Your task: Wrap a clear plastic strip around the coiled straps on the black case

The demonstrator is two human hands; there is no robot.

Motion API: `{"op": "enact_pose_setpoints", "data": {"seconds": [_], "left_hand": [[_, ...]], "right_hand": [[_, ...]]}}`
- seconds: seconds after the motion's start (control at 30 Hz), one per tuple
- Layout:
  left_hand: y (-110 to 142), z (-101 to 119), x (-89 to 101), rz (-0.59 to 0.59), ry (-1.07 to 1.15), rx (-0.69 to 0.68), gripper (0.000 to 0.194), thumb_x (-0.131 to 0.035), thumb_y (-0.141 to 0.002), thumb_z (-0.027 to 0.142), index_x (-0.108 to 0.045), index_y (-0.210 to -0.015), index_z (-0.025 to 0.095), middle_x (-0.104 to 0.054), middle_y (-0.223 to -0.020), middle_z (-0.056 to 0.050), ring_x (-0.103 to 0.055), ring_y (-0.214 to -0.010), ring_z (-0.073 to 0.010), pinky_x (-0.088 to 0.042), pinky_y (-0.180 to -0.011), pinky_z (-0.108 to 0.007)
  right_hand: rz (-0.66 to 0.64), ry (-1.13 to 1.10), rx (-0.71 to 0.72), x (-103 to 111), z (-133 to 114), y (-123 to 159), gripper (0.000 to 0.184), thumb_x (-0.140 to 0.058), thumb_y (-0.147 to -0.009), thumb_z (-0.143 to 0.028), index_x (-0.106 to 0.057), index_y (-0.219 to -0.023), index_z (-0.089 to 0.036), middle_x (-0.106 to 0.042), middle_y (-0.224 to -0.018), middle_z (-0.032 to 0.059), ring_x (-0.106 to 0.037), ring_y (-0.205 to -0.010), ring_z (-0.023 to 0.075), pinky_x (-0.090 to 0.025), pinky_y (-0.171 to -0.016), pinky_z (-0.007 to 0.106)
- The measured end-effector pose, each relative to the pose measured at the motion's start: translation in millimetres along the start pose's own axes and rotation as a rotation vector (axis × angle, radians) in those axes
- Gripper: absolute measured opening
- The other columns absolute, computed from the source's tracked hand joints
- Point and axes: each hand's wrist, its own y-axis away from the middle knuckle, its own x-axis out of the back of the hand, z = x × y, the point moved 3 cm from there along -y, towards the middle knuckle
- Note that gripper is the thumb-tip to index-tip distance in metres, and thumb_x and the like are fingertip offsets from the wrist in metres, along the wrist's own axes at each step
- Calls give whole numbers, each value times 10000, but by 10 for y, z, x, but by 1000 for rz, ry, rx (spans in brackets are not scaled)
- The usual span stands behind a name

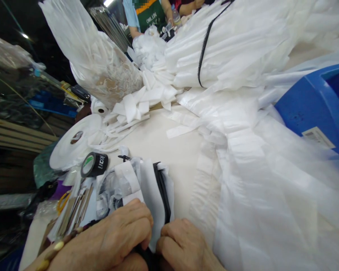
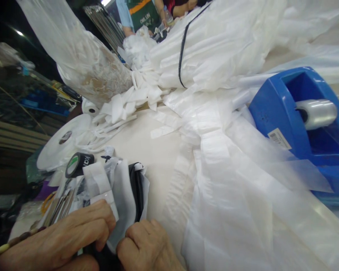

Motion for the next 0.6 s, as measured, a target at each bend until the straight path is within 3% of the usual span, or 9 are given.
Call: {"op": "enact_pose_setpoints", "data": {"seconds": [0.1,0.23,0.33,0.43,0.5,0.6], "left_hand": [[36,6,25,34,-2,-6,169,-567,-788,148,-421,-722,202,-522,-781,14,-455,-716,-135,-401,-704,-206],[105,4,99,-86,14,-24,159,-583,-792,117,-497,-868,227,-540,-892,16,-490,-818,-127,-395,-781,-197],[141,29,119,-105,-88,-89,285,-602,-740,89,-540,-950,272,-518,-1054,-2,-494,-918,-150,-395,-803,-224],[119,109,82,23,-263,-180,298,-565,-738,92,-566,-958,292,-509,-1172,-14,-453,-1081,-210,-320,-965,-351],[84,185,12,91,-365,-252,284,-490,-788,83,-566,-984,273,-567,-1117,-11,-462,-1094,-199,-248,-1031,-387],[39,259,-168,57,-438,-346,272,-405,-864,87,-550,-1056,214,-629,-984,12,-520,-998,-148,-279,-1031,-308]], "right_hand": [[88,113,28,-31,-42,-36,249,-403,-741,-16,-483,-570,-179,-480,-514,-16,-408,-469,108,-264,-437,255],[171,72,20,-104,-71,-15,237,-425,-776,-35,-506,-607,-180,-493,-513,-9,-399,-479,115,-264,-442,264],[147,11,20,-139,-44,12,254,-387,-802,-53,-503,-612,-174,-495,-529,9,-397,-497,127,-281,-455,268],[71,-113,-13,-138,22,24,262,-338,-822,-89,-525,-652,-157,-515,-580,37,-427,-543,138,-319,-483,266],[9,-181,-62,-133,68,17,249,-338,-823,-98,-530,-673,-149,-531,-619,47,-448,-578,141,-332,-505,264],[-9,-206,-107,-124,114,-4,263,-338,-819,-73,-484,-620,-164,-492,-602,25,-421,-572,127,-309,-503,254]]}}
